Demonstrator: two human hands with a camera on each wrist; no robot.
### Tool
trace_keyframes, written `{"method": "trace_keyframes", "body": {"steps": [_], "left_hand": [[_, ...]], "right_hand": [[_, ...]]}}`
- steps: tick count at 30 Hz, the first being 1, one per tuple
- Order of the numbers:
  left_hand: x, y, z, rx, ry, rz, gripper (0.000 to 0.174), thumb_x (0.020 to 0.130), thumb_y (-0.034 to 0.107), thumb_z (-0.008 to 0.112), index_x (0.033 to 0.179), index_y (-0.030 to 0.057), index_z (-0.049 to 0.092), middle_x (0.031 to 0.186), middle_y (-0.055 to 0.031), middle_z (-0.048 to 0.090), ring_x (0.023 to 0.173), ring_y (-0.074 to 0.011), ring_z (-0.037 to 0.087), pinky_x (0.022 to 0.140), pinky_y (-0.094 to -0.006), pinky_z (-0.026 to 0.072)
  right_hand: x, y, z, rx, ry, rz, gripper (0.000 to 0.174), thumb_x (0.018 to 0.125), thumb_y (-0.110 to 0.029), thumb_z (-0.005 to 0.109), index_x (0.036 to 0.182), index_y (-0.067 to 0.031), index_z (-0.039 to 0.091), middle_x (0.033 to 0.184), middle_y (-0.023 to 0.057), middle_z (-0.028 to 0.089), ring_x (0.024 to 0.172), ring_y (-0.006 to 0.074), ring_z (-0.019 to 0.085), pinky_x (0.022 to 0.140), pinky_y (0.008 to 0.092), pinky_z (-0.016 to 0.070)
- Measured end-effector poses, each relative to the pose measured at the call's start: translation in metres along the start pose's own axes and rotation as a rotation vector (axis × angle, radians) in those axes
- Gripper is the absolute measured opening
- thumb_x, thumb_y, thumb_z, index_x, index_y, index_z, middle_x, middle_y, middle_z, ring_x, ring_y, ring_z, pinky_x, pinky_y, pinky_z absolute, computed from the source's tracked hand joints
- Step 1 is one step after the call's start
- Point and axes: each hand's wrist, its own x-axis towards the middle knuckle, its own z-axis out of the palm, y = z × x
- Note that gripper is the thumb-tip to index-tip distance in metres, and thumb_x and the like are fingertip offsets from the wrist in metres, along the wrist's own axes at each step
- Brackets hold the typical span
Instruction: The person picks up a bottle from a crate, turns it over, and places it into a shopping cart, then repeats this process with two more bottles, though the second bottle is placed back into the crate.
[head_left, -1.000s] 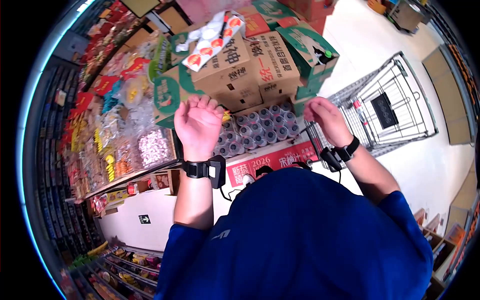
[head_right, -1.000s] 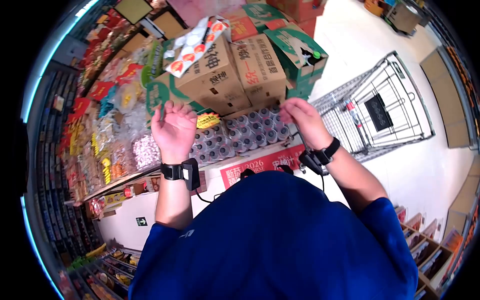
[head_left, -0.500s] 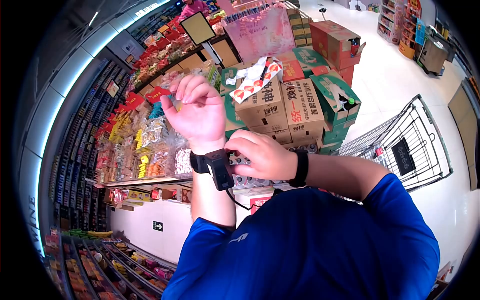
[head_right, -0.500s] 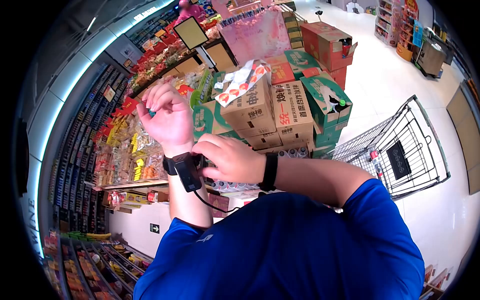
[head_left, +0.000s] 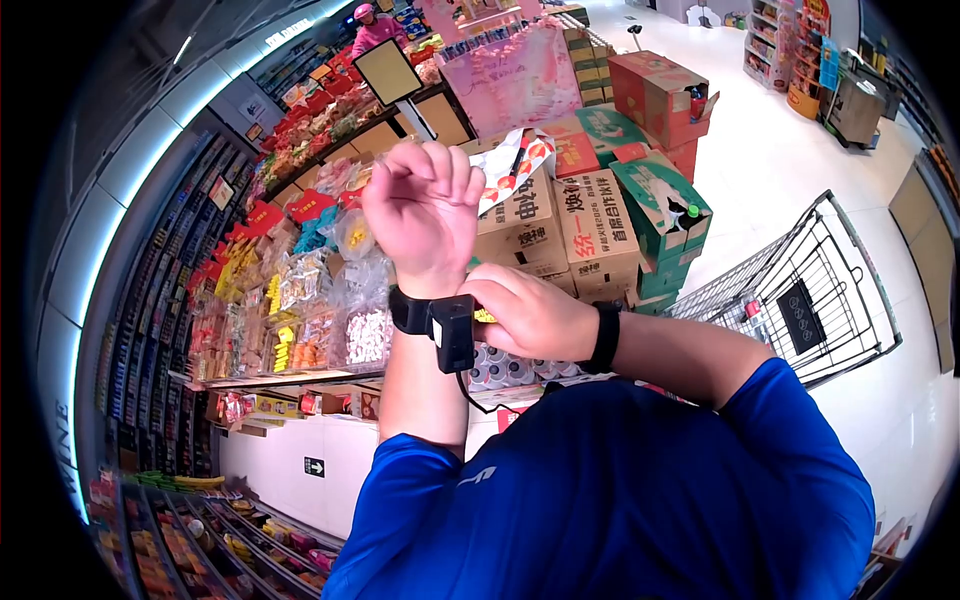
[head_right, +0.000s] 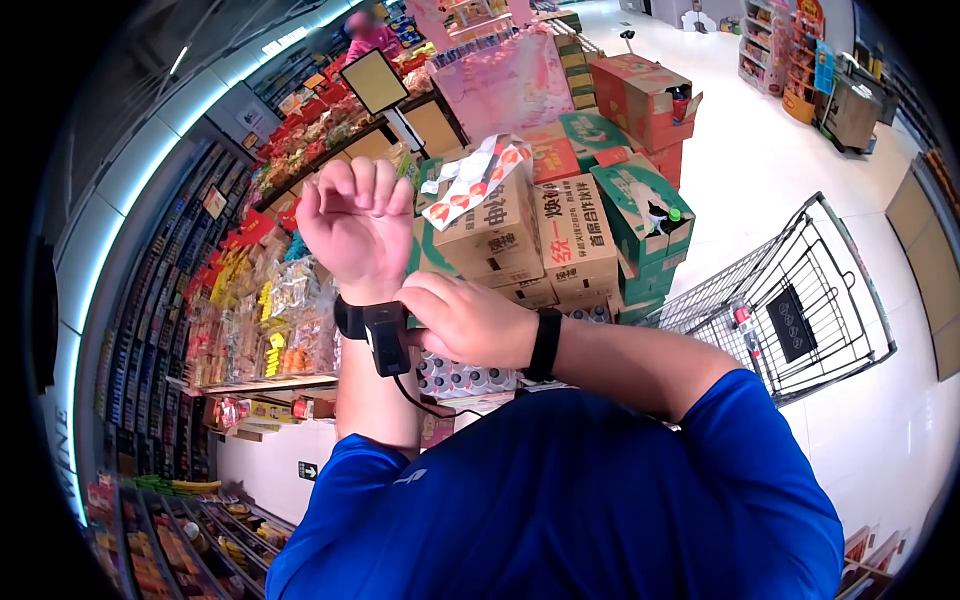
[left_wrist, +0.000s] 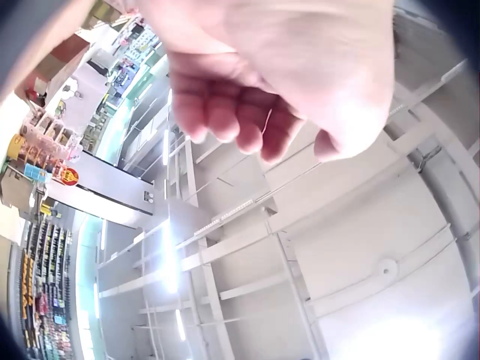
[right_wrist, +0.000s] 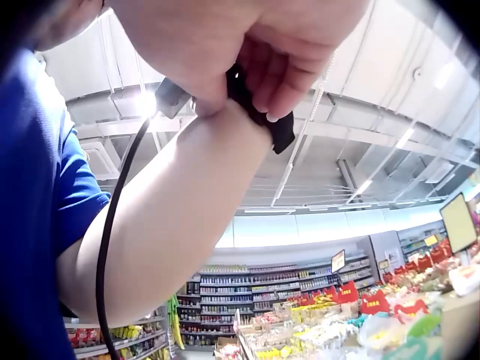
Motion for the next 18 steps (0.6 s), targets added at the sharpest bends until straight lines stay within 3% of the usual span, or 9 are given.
{"method": "trace_keyframes", "body": {"steps": [2, 6, 7, 9, 11, 12, 14, 16, 18], "left_hand": [[0.001, 0.003, -0.001, -0.628, 0.163, -0.215, 0.030, 0.094, 0.032, 0.053, 0.077, 0.0071, 0.050, 0.066, -0.0008, 0.041, 0.061, -0.0132, 0.039, 0.056, -0.0275, 0.0345], [-0.001, -0.002, -0.003, -0.889, 0.221, -0.293, 0.024, 0.091, 0.025, 0.057, 0.076, 0.0077, 0.050, 0.065, 0.0008, 0.041, 0.061, -0.0116, 0.039, 0.057, -0.0258, 0.0356], [-0.002, -0.003, -0.005, -0.889, 0.218, -0.293, 0.024, 0.091, 0.025, 0.057, 0.076, 0.0077, 0.050, 0.065, 0.0008, 0.041, 0.061, -0.0116, 0.039, 0.057, -0.0258, 0.0356], [-0.003, -0.003, -0.009, -0.905, 0.167, -0.274, 0.023, 0.091, 0.024, 0.056, 0.077, 0.0078, 0.049, 0.066, 0.0008, 0.041, 0.063, -0.0117, 0.040, 0.060, -0.0256, 0.0367], [-0.007, -0.004, -0.006, -0.803, 0.232, -0.272, 0.023, 0.092, 0.025, 0.055, 0.078, 0.0077, 0.051, 0.067, -0.0001, 0.043, 0.063, -0.0126, 0.040, 0.060, -0.0266, 0.0366], [-0.009, -0.006, -0.002, -0.703, 0.294, -0.271, 0.023, 0.093, 0.027, 0.053, 0.080, 0.0076, 0.052, 0.068, -0.0010, 0.045, 0.063, -0.0135, 0.041, 0.060, -0.0276, 0.0364], [-0.018, -0.026, -0.004, -0.161, 0.330, -0.323, 0.022, 0.094, 0.026, 0.051, 0.086, 0.0061, 0.055, 0.077, -0.0031, 0.053, 0.072, -0.0164, 0.050, 0.069, -0.0313, 0.0439], [-0.048, -0.051, -0.002, 0.044, 0.174, -0.508, 0.040, 0.098, 0.036, 0.048, 0.116, 0.0017, 0.055, 0.107, -0.0086, 0.060, 0.103, -0.0198, 0.058, 0.092, -0.0372, 0.0476], [-0.076, -0.065, 0.017, -0.051, 0.026, -0.699, 0.060, 0.098, 0.048, 0.049, 0.132, -0.0007, 0.045, 0.121, -0.0115, 0.058, 0.113, -0.0199, 0.056, 0.095, -0.0373, 0.0471]], "right_hand": [[-0.003, 0.003, -0.001, 0.032, -0.003, 0.016, 0.045, 0.078, -0.012, 0.071, 0.116, -0.0002, 0.049, 0.109, 0.0160, 0.052, 0.096, 0.0350, 0.057, 0.083, 0.0417, 0.0486], [-0.001, 0.000, -0.009, 0.230, 0.018, 0.033, 0.044, 0.082, -0.010, 0.069, 0.118, 0.0003, 0.047, 0.109, 0.0155, 0.051, 0.095, 0.0305, 0.058, 0.082, 0.0382, 0.0489], [-0.001, 0.000, -0.016, 0.236, -0.024, 0.110, 0.042, 0.083, -0.009, 0.068, 0.118, 0.0002, 0.047, 0.106, 0.0139, 0.052, 0.092, 0.0256, 0.059, 0.080, 0.0354, 0.0488], [0.000, 0.013, -0.018, 0.310, 0.147, 0.137, 0.038, 0.083, -0.004, 0.065, 0.116, -0.0001, 0.048, 0.100, 0.0097, 0.052, 0.087, 0.0178, 0.057, 0.079, 0.0306, 0.0483], [0.009, 0.019, -0.026, 0.376, 0.310, 0.205, 0.033, 0.086, -0.001, 0.062, 0.115, -0.0001, 0.047, 0.096, 0.0056, 0.051, 0.084, 0.0116, 0.054, 0.077, 0.0265, 0.0470], [0.015, 0.020, -0.030, 0.651, 0.402, 0.346, 0.028, 0.091, -0.003, 0.057, 0.117, -0.0013, 0.046, 0.096, 0.0037, 0.052, 0.084, 0.0101, 0.053, 0.075, 0.0256, 0.0469], [0.025, 0.028, -0.052, 0.734, 0.493, 0.314, 0.022, 0.097, -0.009, 0.051, 0.118, -0.0037, 0.046, 0.098, 0.0030, 0.052, 0.085, 0.0097, 0.053, 0.074, 0.0248, 0.0469], [0.032, 0.028, -0.071, 0.980, 0.583, 0.452, 0.021, 0.100, -0.015, 0.046, 0.118, -0.0045, 0.046, 0.098, 0.0044, 0.052, 0.087, 0.0106, 0.054, 0.076, 0.0254, 0.0475], [0.035, 0.036, -0.081, 1.069, 0.660, 0.401, 0.021, 0.101, -0.019, 0.046, 0.116, -0.0044, 0.047, 0.096, 0.0069, 0.052, 0.086, 0.0157, 0.055, 0.075, 0.0303, 0.0473]]}}
